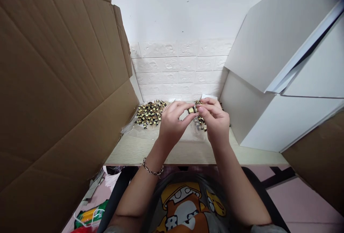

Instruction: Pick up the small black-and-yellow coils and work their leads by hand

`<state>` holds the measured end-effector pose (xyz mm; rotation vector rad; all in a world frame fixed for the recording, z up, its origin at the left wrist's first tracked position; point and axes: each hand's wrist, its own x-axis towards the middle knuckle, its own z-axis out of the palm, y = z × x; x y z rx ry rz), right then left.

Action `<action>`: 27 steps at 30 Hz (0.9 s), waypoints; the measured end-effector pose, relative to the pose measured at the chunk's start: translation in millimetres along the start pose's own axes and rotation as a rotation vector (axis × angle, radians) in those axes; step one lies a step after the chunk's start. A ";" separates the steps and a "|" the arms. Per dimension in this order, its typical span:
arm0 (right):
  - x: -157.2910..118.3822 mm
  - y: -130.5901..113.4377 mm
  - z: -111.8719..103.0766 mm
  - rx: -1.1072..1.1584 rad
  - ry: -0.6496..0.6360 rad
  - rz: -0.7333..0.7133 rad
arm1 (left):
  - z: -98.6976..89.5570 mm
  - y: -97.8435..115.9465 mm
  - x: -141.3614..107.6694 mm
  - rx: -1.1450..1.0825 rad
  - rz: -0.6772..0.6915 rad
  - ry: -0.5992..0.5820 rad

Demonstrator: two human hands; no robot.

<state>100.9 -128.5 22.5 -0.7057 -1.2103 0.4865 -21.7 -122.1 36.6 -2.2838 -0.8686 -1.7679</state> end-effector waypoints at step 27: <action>0.1 -1.5 15.5 0.318 -0.060 0.206 | -4.0 3.1 -4.7 0.092 -0.009 0.057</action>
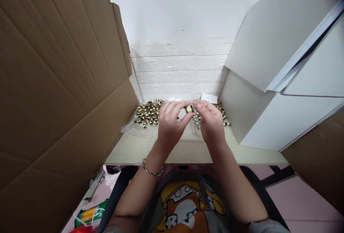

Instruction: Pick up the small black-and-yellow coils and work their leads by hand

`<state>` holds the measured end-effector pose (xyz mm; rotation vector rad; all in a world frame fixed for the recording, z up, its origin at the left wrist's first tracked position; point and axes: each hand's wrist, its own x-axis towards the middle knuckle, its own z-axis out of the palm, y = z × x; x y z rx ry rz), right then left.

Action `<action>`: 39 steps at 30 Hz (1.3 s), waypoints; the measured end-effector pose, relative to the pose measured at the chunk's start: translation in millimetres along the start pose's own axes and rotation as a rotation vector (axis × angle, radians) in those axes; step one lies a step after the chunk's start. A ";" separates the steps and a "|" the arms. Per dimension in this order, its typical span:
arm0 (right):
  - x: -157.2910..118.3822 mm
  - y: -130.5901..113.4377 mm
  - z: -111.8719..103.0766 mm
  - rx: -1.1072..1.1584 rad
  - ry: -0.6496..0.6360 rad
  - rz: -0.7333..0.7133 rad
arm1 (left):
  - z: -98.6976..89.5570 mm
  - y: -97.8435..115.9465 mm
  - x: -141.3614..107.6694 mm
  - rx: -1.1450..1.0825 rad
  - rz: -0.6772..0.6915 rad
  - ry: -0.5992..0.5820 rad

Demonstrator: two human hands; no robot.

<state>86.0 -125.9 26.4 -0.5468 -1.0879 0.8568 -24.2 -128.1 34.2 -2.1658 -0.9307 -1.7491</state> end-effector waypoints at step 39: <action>2.2 -9.2 -1.5 -0.849 0.063 -0.499 | -1.6 -1.7 -5.5 0.154 0.044 -0.032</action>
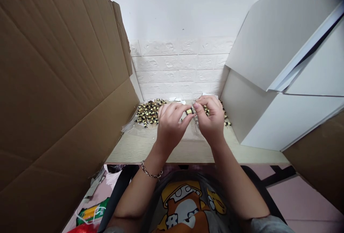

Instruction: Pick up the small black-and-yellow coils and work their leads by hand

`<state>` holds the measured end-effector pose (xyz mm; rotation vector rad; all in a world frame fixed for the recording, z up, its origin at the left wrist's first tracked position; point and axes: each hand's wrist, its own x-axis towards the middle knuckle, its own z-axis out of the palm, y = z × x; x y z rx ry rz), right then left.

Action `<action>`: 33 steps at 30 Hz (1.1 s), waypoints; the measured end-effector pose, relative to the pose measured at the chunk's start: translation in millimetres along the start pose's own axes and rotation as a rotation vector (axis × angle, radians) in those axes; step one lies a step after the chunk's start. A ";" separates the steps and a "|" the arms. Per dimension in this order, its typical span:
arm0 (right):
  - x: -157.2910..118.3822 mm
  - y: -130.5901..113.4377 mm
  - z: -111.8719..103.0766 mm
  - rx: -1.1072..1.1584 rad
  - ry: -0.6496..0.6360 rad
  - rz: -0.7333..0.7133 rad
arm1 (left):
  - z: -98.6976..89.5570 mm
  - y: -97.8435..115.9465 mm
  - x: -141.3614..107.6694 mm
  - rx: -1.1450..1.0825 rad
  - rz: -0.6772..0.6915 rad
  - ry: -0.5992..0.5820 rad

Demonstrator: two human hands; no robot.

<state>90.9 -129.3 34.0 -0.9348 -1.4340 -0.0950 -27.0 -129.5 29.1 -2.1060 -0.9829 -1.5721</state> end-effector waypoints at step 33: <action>-11.6 3.3 -5.3 -0.212 0.078 -0.366 | 21.2 -17.8 23.5 -0.491 -0.385 -0.434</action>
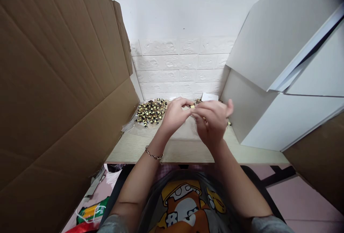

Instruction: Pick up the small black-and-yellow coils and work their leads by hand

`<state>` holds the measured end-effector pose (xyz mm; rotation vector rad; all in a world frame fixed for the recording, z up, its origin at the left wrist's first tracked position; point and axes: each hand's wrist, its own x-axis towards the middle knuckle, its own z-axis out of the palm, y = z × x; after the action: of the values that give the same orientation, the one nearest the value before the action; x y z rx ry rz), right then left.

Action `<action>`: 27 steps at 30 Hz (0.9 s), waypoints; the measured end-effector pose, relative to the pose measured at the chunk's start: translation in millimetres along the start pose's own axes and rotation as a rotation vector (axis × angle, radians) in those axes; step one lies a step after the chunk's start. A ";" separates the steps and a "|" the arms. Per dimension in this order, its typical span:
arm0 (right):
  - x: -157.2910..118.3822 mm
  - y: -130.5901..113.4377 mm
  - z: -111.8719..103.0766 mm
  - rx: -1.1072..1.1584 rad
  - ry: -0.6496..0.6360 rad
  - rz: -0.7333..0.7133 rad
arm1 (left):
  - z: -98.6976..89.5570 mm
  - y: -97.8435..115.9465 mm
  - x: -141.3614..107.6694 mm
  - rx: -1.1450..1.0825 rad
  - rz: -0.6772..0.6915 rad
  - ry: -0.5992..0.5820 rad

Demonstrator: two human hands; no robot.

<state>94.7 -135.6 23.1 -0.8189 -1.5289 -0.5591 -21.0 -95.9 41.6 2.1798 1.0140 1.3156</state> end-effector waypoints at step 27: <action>13.0 -5.3 -27.9 -0.155 -0.059 0.064 | -5.1 17.5 -16.1 -0.743 -0.149 -0.291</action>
<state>108.5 -157.9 40.1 -1.0076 -1.5210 -0.6171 -23.6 -119.7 46.0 1.6204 0.4532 1.0384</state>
